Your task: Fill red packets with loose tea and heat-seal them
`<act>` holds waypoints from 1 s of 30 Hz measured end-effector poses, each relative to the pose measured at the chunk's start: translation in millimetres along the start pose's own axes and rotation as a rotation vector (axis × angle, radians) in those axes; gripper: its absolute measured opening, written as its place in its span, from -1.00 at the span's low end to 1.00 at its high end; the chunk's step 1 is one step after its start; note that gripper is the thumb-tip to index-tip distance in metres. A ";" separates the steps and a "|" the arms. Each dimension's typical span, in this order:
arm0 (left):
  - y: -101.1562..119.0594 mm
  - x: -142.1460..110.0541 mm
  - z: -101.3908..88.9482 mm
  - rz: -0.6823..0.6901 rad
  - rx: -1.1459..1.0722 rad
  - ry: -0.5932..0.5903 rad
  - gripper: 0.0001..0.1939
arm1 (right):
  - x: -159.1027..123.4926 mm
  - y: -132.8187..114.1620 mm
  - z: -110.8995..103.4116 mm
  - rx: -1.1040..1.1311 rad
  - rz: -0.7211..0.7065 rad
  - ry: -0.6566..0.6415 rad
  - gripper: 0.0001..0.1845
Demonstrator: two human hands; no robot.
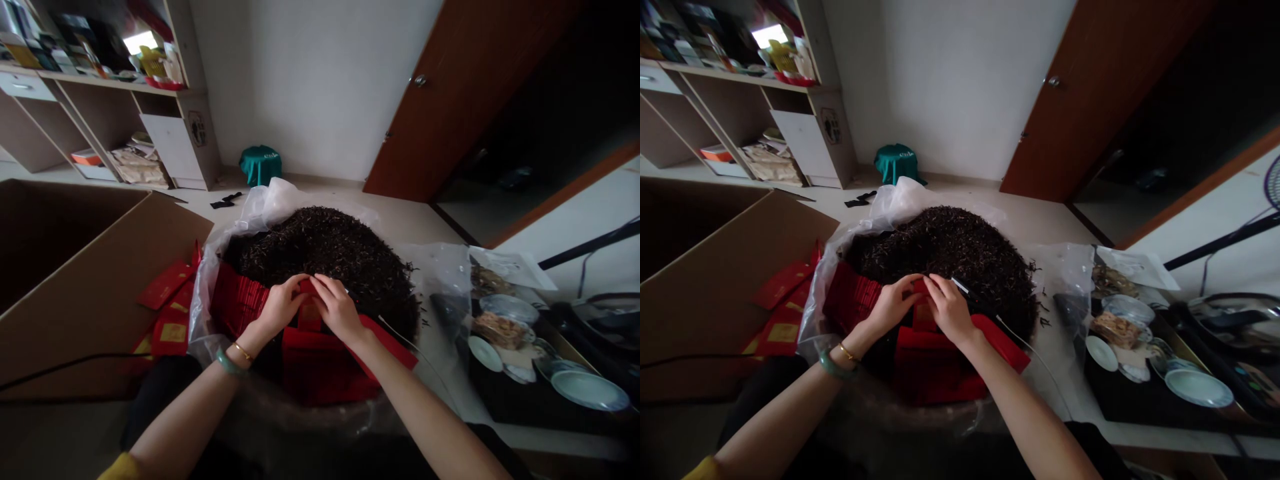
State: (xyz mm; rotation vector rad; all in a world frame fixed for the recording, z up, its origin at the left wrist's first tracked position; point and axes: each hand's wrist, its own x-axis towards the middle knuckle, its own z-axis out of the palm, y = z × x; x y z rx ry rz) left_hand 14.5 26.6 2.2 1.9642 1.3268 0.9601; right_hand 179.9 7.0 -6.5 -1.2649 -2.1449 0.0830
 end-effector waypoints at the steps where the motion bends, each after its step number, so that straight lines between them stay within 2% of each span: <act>1: -0.4 -0.3 1.2 -0.005 0.003 0.012 -0.62 | 0.2 -0.8 -0.7 -0.025 -0.011 0.009 -0.59; 7: -4.0 -0.6 5.4 0.015 0.012 0.039 -0.72 | 1.1 3.8 0.0 -0.064 -0.027 0.113 -0.72; 13: -3.3 -1.6 6.9 0.121 0.005 0.029 -0.69 | 0.5 6.2 1.9 -0.115 -0.099 0.190 -0.68; 20: -7.9 -0.6 9.1 0.055 0.044 0.079 -0.62 | -0.2 7.5 3.3 -0.098 -0.177 0.204 -0.72; 25: -12.9 -1.9 13.5 0.162 0.141 0.029 -0.60 | 4.3 9.8 -3.3 -0.118 -0.121 0.134 -0.88; 27: -13.6 -3.0 14.4 0.226 0.229 0.076 -0.54 | 5.6 11.0 -5.0 -0.099 -0.113 0.076 -0.86; 30: -10.9 -5.1 13.2 0.308 0.394 0.250 -0.43 | 6.3 11.1 -6.5 -0.016 0.001 0.056 -0.86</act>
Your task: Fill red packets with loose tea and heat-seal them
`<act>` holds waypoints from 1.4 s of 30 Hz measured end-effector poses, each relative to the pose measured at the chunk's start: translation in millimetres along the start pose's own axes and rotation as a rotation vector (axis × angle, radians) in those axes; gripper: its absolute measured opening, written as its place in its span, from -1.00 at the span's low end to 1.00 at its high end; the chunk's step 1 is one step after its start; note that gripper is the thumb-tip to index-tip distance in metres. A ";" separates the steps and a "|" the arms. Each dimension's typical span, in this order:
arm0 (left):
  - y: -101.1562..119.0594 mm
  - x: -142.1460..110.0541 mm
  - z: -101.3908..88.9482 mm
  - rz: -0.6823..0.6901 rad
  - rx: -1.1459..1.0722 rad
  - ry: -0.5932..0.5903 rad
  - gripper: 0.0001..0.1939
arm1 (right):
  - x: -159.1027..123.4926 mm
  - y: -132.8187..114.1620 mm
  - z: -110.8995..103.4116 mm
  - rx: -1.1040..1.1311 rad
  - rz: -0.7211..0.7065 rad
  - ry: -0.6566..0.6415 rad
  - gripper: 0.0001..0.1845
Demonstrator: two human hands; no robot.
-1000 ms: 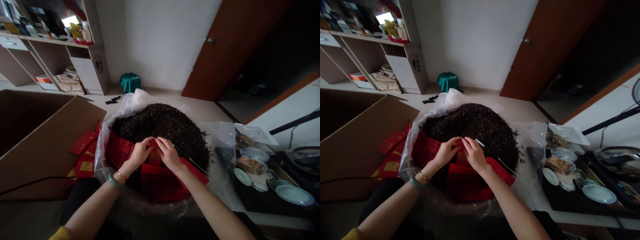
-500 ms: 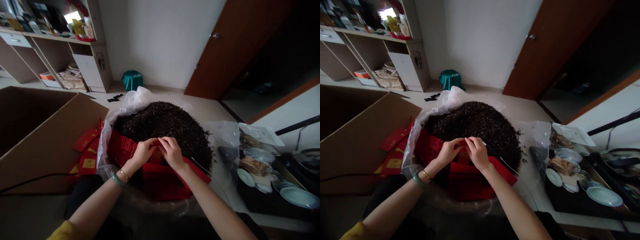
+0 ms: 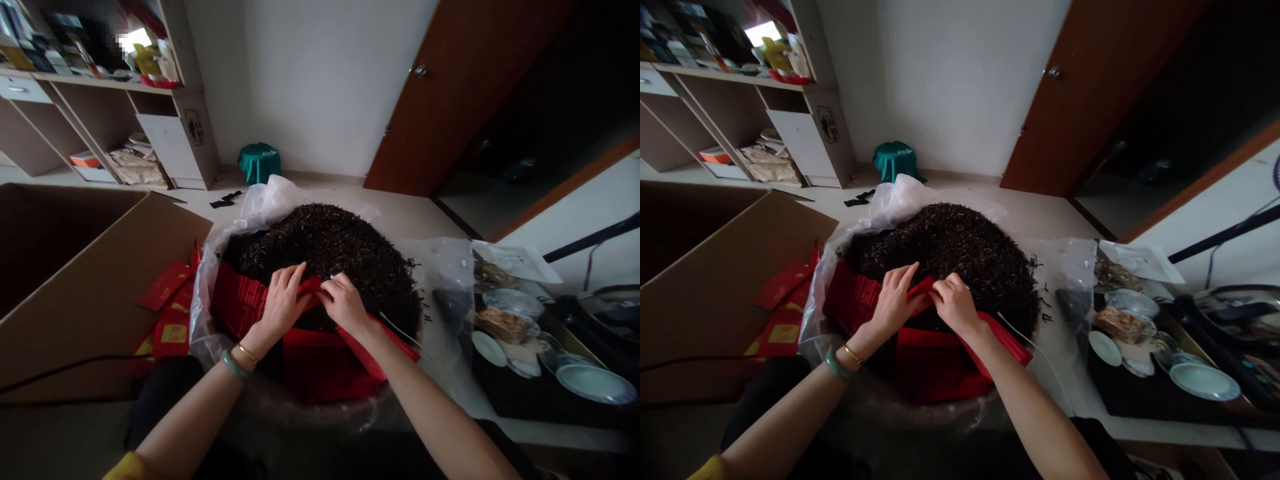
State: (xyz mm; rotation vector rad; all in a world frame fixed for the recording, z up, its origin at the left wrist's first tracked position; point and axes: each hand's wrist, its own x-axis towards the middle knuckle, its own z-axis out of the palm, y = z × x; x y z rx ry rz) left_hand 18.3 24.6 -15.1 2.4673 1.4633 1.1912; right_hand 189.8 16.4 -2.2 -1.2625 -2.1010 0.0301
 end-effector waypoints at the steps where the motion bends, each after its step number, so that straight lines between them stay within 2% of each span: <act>1: 1.4 -0.1 -1.4 0.027 0.053 0.034 -0.43 | 0.2 -0.8 -0.6 0.039 0.065 0.007 -0.88; 3: 4.4 -0.7 -3.8 0.086 0.136 0.029 -0.44 | 0.9 -4.0 -2.1 0.155 0.200 0.004 -0.90; 6: 6.2 -2.5 -4.3 0.137 0.218 -0.068 -0.37 | 3.3 -10.9 -3.4 0.422 0.357 -0.034 -0.89; 9: 2.9 -4.1 -2.0 0.138 0.209 -0.115 -0.43 | 5.7 -16.4 -1.7 0.714 0.432 -0.090 -0.85; 12: -1.2 -4.8 -0.3 0.185 0.128 -0.102 -0.53 | 6.2 -18.4 2.1 0.884 0.495 -0.214 -0.76; 14: -1.5 -5.1 0.1 0.247 0.093 -0.088 -0.54 | 5.3 -18.4 4.5 0.889 0.542 -0.262 -0.72; 17: 1.3 -5.0 -0.9 0.300 0.108 -0.057 -0.53 | 4.3 -17.4 6.8 0.807 0.564 -0.197 -0.70; 19: 3.5 -4.3 -2.8 0.273 0.158 -0.020 -0.53 | 4.8 -16.8 6.9 0.760 0.546 -0.113 -0.71; 22: 5.0 -2.0 -7.2 0.190 0.194 0.033 -0.56 | 6.7 -17.2 4.5 0.855 0.493 -0.058 -0.71; 25: 4.8 0.3 -10.7 0.167 0.123 0.043 -0.67 | 7.7 -18.8 0.5 1.002 0.489 -0.155 -0.68; 29: 5.2 0.5 -11.0 0.242 0.050 0.010 -0.70 | 6.7 -19.0 -2.7 1.033 0.549 -0.297 -0.70; 33: 5.6 -0.1 -9.9 0.274 0.091 0.002 -0.63 | 6.4 -18.5 -0.2 0.917 0.538 -0.225 -0.75; 37: 1.8 2.2 -12.9 0.259 0.146 0.047 -0.62 | 8.2 -21.2 -0.1 1.015 0.530 -0.144 -0.73; 39: -0.7 3.1 -14.9 0.256 0.125 0.039 -0.67 | 8.9 -22.5 -3.7 1.091 0.517 -0.175 -0.70; 42: -2.6 2.4 -15.5 0.280 0.077 0.006 -0.71 | 9.0 -22.7 -12.2 1.127 0.508 -0.306 -0.65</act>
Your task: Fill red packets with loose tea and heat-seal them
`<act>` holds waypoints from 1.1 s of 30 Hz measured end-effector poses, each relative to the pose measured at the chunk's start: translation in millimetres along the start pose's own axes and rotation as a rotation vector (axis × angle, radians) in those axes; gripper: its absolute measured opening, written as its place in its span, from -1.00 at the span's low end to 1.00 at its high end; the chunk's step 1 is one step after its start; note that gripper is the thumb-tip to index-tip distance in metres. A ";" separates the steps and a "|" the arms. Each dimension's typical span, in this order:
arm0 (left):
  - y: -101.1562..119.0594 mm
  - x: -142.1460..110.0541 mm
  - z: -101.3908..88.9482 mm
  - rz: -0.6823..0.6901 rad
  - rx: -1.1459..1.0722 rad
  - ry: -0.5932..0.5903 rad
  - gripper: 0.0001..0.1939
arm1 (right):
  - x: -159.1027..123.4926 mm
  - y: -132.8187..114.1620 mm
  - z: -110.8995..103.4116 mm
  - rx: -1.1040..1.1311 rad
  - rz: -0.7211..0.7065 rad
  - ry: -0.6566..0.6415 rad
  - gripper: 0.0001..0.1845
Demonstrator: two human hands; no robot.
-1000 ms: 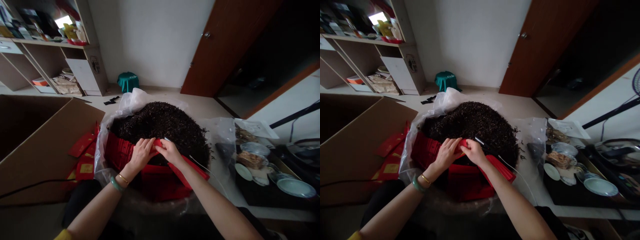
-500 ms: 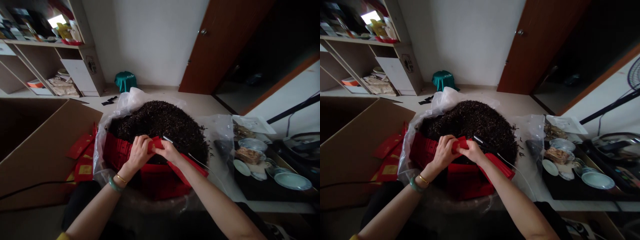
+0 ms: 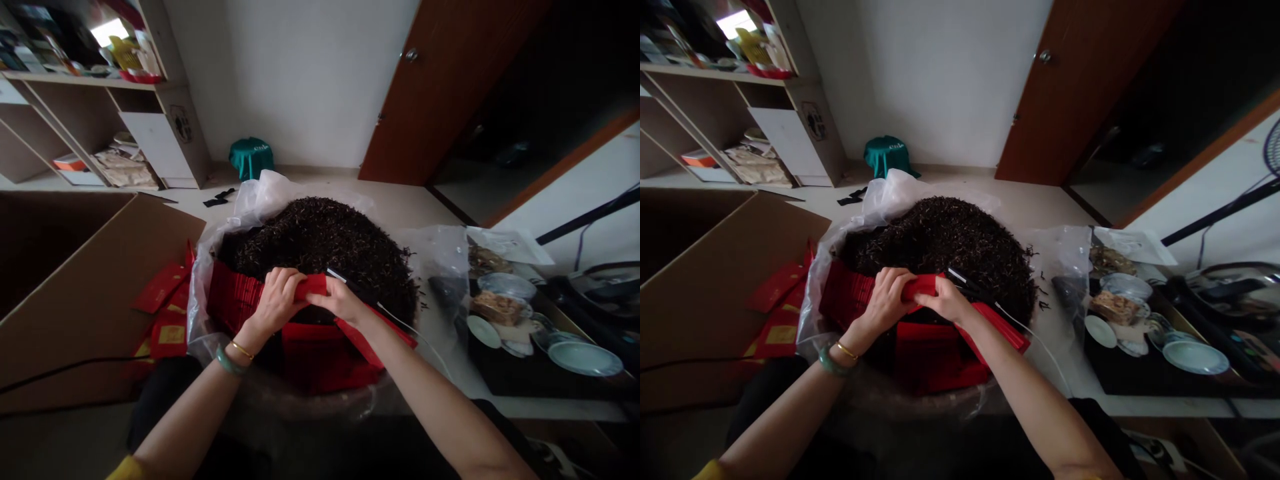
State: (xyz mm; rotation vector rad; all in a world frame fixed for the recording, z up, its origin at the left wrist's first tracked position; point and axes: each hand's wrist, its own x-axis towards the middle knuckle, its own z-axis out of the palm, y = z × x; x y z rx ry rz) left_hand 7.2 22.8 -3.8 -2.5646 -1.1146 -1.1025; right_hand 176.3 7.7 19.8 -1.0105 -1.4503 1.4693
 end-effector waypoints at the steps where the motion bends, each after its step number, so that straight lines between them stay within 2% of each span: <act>1: 0.1 -0.6 0.6 0.015 -0.019 -0.010 -0.70 | -1.4 -1.8 -1.2 -0.021 0.025 -0.035 -0.65; 3: 0.8 -1.7 2.7 0.048 -0.060 -0.037 -0.66 | -3.7 -4.0 -2.4 -0.088 0.061 -0.087 -0.67; 7: 2.3 -2.2 5.6 0.080 -0.047 -0.091 -0.61 | -4.4 -1.7 0.0 -0.160 0.054 -0.099 -0.64; 12: 6.2 -2.3 4.0 0.004 0.113 -0.149 -0.59 | -0.7 5.8 -0.7 -0.036 0.132 -0.082 -0.56; 16: 8.2 -3.8 7.0 -0.039 0.130 -0.222 -0.49 | 1.3 10.5 -4.8 0.110 0.170 -0.108 -0.50; 22: 0.9 -4.9 14.9 -0.009 -0.009 -0.242 -0.44 | 3.7 14.0 -6.6 0.268 0.171 -0.202 -0.46; 28: -1.7 -3.1 14.7 -0.051 -0.051 -0.241 -0.51 | 4.6 8.1 -8.1 0.183 0.201 -0.184 -0.34; 33: -2.7 -1.9 13.7 -0.055 -0.045 -0.215 -0.44 | 2.4 8.9 -7.7 0.115 0.162 -0.159 -0.41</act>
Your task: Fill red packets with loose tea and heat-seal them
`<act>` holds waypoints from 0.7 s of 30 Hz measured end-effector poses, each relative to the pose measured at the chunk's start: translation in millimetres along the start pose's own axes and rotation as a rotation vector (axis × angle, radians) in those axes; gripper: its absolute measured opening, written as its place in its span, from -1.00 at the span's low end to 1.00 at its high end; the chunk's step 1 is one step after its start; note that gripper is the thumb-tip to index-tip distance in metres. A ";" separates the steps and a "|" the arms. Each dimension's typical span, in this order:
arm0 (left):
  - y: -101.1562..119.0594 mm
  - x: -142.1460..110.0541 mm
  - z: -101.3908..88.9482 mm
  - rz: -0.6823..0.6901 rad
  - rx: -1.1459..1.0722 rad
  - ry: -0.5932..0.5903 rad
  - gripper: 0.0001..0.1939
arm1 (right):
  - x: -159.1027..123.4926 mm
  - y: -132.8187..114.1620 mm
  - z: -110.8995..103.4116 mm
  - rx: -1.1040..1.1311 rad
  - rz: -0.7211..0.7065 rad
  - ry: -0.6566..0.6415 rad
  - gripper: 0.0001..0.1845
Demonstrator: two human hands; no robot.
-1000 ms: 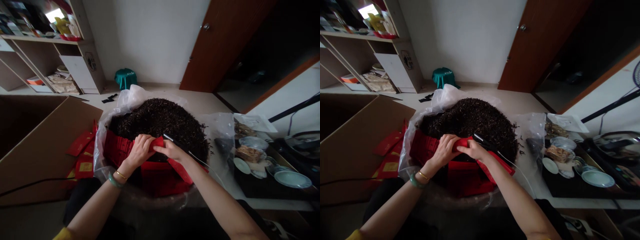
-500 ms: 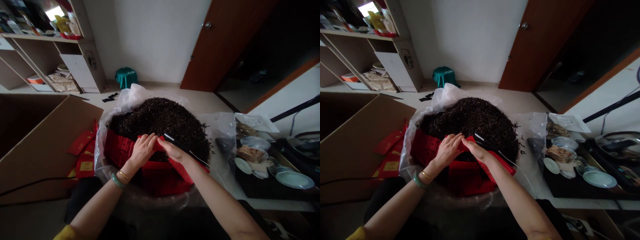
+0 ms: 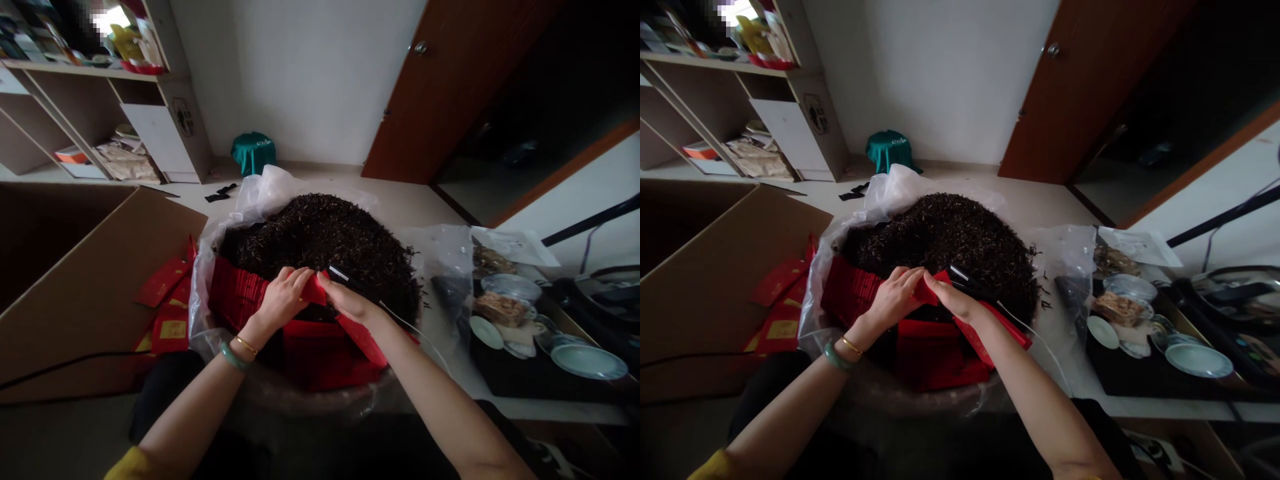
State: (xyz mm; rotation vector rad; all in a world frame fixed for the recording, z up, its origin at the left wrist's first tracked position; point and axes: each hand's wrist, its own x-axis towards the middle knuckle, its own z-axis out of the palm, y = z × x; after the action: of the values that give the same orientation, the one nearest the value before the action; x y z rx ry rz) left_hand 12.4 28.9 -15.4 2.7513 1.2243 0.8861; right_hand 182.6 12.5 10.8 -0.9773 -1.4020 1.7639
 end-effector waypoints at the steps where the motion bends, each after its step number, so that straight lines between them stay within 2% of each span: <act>1: -0.5 0.0 -0.1 0.011 0.002 -0.004 -0.45 | 0.1 0.8 0.1 0.005 -0.001 0.000 -0.41; 6: -1.4 -0.6 1.1 0.024 0.026 0.002 -0.49 | 1.4 -1.8 0.4 0.070 0.008 -0.023 -0.36; 10: -2.5 -0.4 1.7 -0.039 0.046 0.059 -0.51 | -0.6 -14.2 -5.9 0.017 0.021 0.041 -0.33; 12: -4.8 0.2 -0.2 -0.082 0.053 0.069 -0.51 | -1.9 -19.6 -14.8 -0.024 0.033 0.158 -0.36; 14: -8.0 1.1 -3.6 -0.136 0.060 0.067 -0.52 | -2.5 -20.2 -25.5 -0.077 0.035 0.358 -0.40; 16: -10.8 2.3 -7.3 -0.195 0.060 0.067 -0.52 | -1.6 -14.0 -33.8 -0.242 0.116 0.465 -0.42; 17: -11.7 2.9 -8.9 -0.224 0.059 0.070 -0.52 | -0.5 -8.5 -35.8 -0.351 0.187 0.449 -0.43; 19: -12.4 4.0 -11.4 -0.265 0.056 0.072 -0.52 | 2.8 5.6 -34.9 -0.541 0.351 0.298 -0.50; 21: -11.7 4.9 -13.1 -0.294 0.054 0.065 -0.51 | 7.6 19.7 -29.6 -0.601 0.394 0.211 -0.69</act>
State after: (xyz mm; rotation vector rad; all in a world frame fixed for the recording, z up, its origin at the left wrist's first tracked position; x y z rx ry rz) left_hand 0.5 37.6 -4.6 2.5035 1.6309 0.9289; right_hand 203.5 29.2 -13.8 -1.8048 -1.7228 1.4482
